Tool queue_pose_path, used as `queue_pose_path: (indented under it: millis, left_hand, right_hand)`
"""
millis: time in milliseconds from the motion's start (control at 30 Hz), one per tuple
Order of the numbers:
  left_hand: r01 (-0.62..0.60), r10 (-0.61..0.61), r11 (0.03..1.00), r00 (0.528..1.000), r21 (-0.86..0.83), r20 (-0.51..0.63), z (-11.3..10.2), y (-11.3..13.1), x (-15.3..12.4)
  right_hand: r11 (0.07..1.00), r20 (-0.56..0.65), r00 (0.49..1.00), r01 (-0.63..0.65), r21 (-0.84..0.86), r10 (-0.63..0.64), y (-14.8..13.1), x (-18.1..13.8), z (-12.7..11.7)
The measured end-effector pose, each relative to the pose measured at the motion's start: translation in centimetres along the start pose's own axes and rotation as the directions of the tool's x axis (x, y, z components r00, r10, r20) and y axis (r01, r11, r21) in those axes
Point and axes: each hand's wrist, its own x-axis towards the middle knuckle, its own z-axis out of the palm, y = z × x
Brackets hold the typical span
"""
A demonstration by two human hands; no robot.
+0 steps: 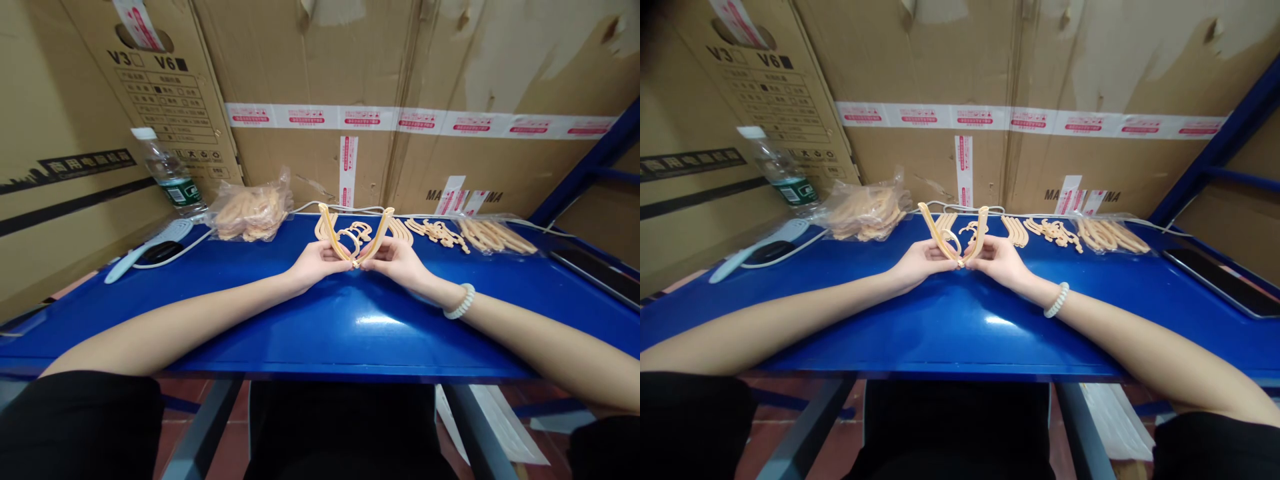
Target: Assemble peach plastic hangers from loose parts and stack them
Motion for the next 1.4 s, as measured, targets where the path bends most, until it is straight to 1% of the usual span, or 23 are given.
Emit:
queue_pose_path:
  millis: [133,233,333,400,467,500,567,667,767,833,900,933,967,1000,1067,1133,1200,1267,1333,1367,1400]
  left_hand:
    - [0.011,-0.012,1.000,1.000,-0.016,-0.013,0.1,0.0,0.1]
    - [0.018,-0.019,1.000,1.000,-0.025,-0.023,0.2,0.0,0.1]
    - [0.039,-0.042,0.997,0.998,-0.073,-0.038,0.1,0.3,0.2]
    - [0.075,-0.082,0.990,0.995,-0.116,-0.056,0.0,0.6,0.3]
    - [0.101,-0.117,0.983,0.988,-0.157,-0.097,-0.3,1.1,0.5]
    - [0.102,-0.124,0.980,0.985,-0.172,-0.120,-0.5,1.3,0.6]
    - [0.094,-0.123,0.977,0.981,-0.190,-0.150,-0.8,1.8,0.9]
    - [0.104,-0.128,0.975,0.985,-0.195,-0.117,-1.5,2.2,1.6]
    - [0.101,-0.118,0.977,0.990,-0.186,-0.082,-2.6,2.3,2.4]
    - [0.086,-0.098,0.983,0.993,-0.162,-0.068,-3.8,2.4,2.9]
    - [0.091,-0.091,0.992,0.996,-0.092,0.007,-5.3,2.6,3.4]
    - [0.100,-0.098,0.995,0.993,-0.026,0.071,-6.1,2.8,3.6]
    - [0.089,-0.097,0.994,0.986,0.063,0.135,-6.9,3.0,3.7]
    - [0.045,-0.082,0.982,0.977,0.181,0.199,-7.6,3.2,3.9]
    - [-0.078,-0.076,0.904,0.938,0.421,0.339,-8.7,3.6,4.0]
    - [-0.173,-0.115,0.811,0.889,0.559,0.443,-9.1,3.9,4.0]
    - [-0.260,-0.145,0.729,0.845,0.633,0.515,-8.9,4.2,3.9]
    - [-0.365,-0.147,0.648,0.801,0.668,0.580,-8.4,4.5,3.8]
    - [-0.446,-0.134,0.595,0.765,0.669,0.630,-8.0,4.5,3.7]
    - [-0.466,-0.127,0.582,0.757,0.666,0.640,-7.9,4.5,3.6]
    - [-0.474,-0.117,0.575,0.759,0.667,0.640,-7.9,4.4,3.6]
  right_hand:
    - [1.000,-0.034,0.999,-0.009,0.000,0.009,0.0,-0.2,0.6]
    - [1.000,-0.080,0.996,-0.024,0.012,0.025,0.0,-0.2,1.0]
    - [0.999,-0.122,0.993,-0.006,-0.045,0.000,-0.6,0.1,0.6]
    - [0.997,-0.089,0.996,0.005,-0.077,-0.012,-1.7,0.6,-0.7]
    - [0.995,0.005,1.000,0.001,-0.102,0.000,-3.0,1.2,-2.7]
    - [0.989,0.067,0.998,-0.002,-0.149,0.012,-3.7,1.5,-3.9]
    - [0.959,0.151,0.989,0.042,-0.279,0.000,-5.0,1.9,-6.2]
    - [0.879,0.232,0.972,0.140,-0.455,-0.034,-6.1,2.0,-8.7]
    - [0.801,0.250,0.966,0.195,-0.566,-0.058,-6.7,1.7,-9.9]
    - [0.767,0.271,0.962,0.203,-0.608,-0.039,-6.9,1.7,-10.5]
    - [0.744,0.300,0.954,0.200,-0.638,0.002,-7.0,1.7,-11.0]
    - [0.733,0.314,0.949,0.196,-0.651,0.025,-6.9,1.7,-11.3]
    - [0.723,0.331,0.942,0.192,-0.663,0.054,-6.9,1.7,-11.5]
    - [0.716,0.353,0.932,0.187,-0.672,0.088,-6.7,1.8,-11.6]
    - [0.710,0.411,0.894,0.175,-0.682,0.175,-6.4,1.8,-11.8]
    - [0.700,0.473,0.837,0.163,-0.695,0.275,-6.0,1.8,-11.7]
    - [0.672,0.504,0.786,0.157,-0.724,0.358,-5.5,1.8,-11.6]
    - [0.637,0.500,0.760,0.150,-0.756,0.415,-5.2,1.7,-11.3]
    - [0.606,0.472,0.758,0.128,-0.785,0.451,-4.9,1.7,-11.0]
    - [0.591,0.455,0.759,0.116,-0.798,0.465,-4.7,1.7,-10.8]
    - [0.571,0.435,0.765,0.109,-0.814,0.475,-4.6,1.7,-10.7]
